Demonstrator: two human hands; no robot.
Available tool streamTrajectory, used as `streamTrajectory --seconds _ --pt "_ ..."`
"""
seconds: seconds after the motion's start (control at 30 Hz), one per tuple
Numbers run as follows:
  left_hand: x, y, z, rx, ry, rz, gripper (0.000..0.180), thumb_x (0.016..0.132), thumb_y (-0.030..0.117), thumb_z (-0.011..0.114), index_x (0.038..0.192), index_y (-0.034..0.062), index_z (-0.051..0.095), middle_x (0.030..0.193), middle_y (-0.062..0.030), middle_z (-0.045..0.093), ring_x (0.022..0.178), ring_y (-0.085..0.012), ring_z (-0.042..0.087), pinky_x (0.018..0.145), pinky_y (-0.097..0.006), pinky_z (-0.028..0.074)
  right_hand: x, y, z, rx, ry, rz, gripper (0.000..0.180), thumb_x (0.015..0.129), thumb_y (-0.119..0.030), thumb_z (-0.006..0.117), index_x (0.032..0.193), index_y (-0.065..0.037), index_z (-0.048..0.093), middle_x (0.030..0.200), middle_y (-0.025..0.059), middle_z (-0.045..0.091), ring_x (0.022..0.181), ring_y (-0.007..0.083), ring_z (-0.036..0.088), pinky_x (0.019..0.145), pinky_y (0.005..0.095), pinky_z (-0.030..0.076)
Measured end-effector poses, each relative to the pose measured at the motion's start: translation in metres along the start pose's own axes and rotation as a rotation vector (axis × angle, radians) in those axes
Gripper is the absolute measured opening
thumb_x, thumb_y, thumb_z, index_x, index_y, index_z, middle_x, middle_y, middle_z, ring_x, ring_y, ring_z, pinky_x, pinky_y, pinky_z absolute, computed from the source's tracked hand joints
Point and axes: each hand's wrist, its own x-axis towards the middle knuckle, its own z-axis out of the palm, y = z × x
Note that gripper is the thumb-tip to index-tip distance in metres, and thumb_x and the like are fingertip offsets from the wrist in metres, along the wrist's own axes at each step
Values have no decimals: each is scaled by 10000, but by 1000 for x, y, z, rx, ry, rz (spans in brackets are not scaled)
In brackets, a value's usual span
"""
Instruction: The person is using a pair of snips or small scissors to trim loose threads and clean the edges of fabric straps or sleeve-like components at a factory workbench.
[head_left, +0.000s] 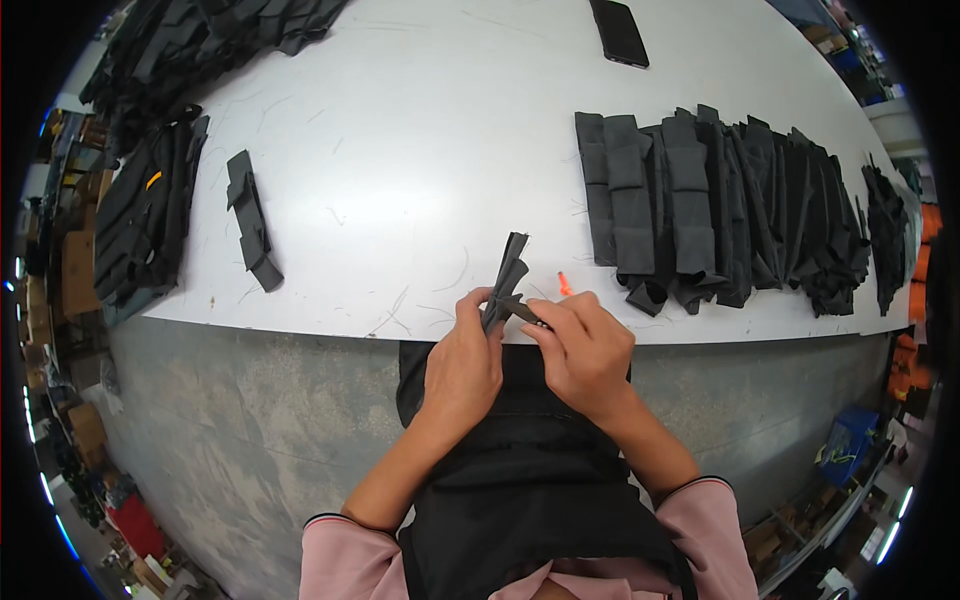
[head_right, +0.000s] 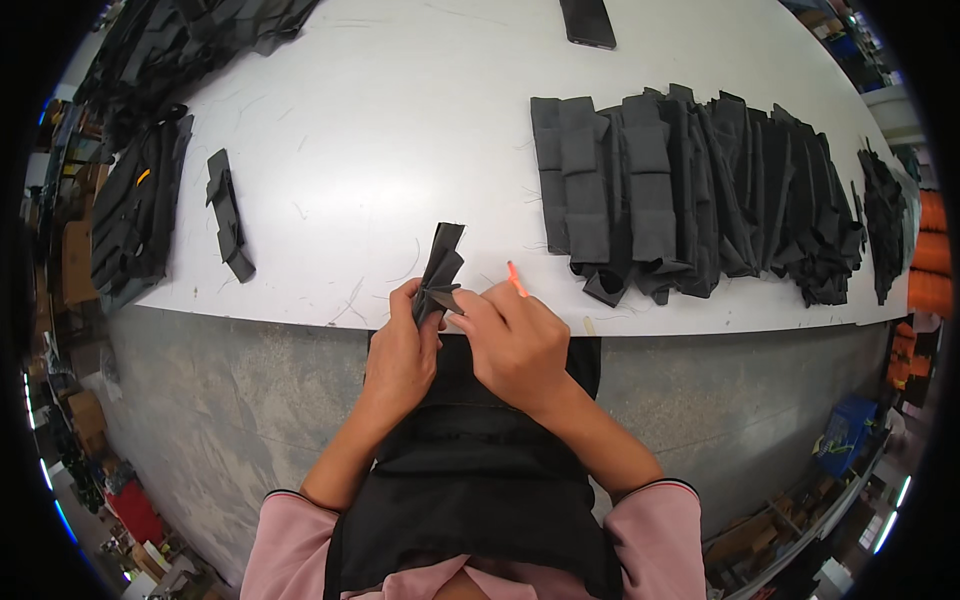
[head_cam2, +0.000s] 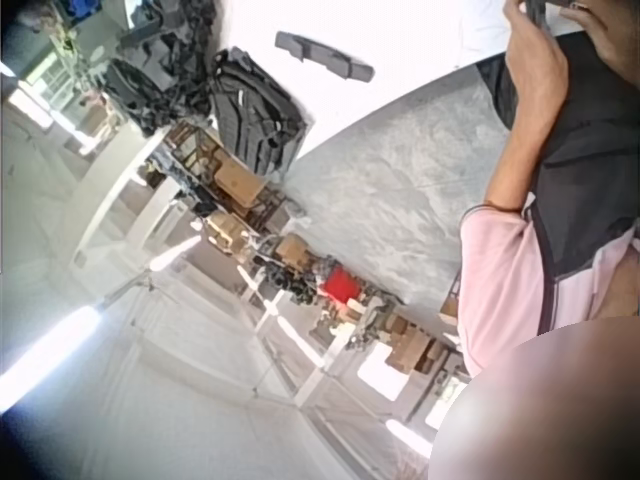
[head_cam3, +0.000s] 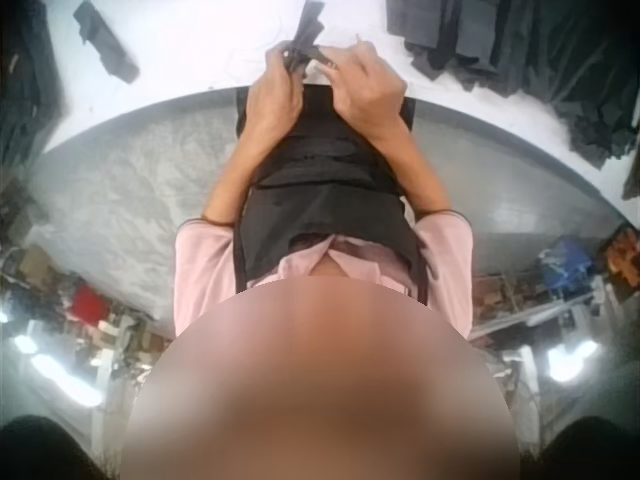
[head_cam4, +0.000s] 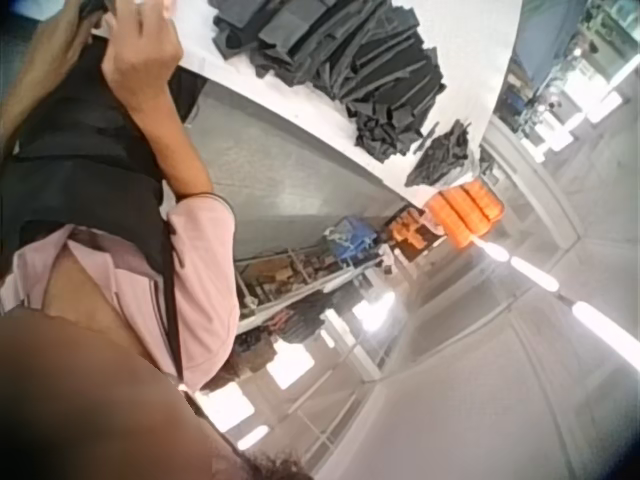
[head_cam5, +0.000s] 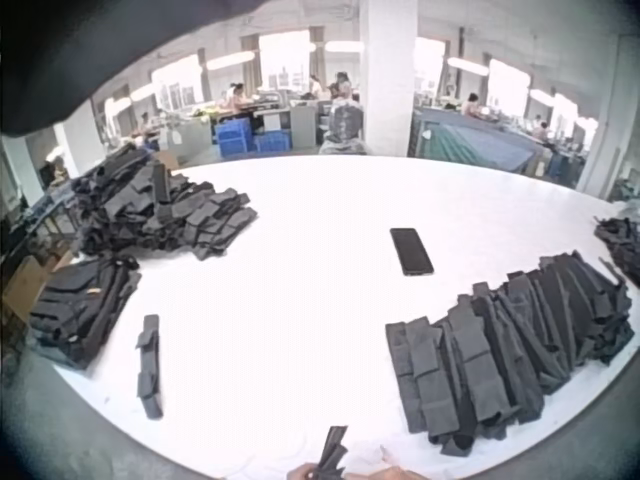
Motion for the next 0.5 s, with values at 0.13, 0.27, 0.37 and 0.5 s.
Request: streamTrajectory --seconds 0.13,0.27,0.37,0.5 --pt "0 0 -1 -8 -3 -2 336 888 61 505 1186 -12 368 766 -235 618 704 -426 598 577 -480 444 -2 1 -2 36 -10 44 231 696 -94 714 912 -71 637 733 30 511 558 200 512 493 300 405" --pt "-1 -5 1 -34 -39 6 305 910 82 493 1165 -24 364 776 -198 629 659 -344 626 569 -418 470 0 1 -1 48 -32 28 215 706 -54 704 907 -44 628 733 55 505 569 200 515 521 286 423" --pt "2 -8 -3 -682 -253 -127 281 936 116 483 1148 -27 366 837 -145 634 644 -209 622 585 -328 491 0 6 -5 500 -64 487 179 742 21 663 910 2 603 781 68 500 650 142 544 585 243 442" --pt "6 -3 -7 -940 -323 -241 270 949 138 480 1142 -16 371 913 -118 619 675 -132 597 629 -262 503 -10 14 -6 536 4 446 187 749 12 658 926 -23 610 788 57 504 642 142 557 588 242 455"
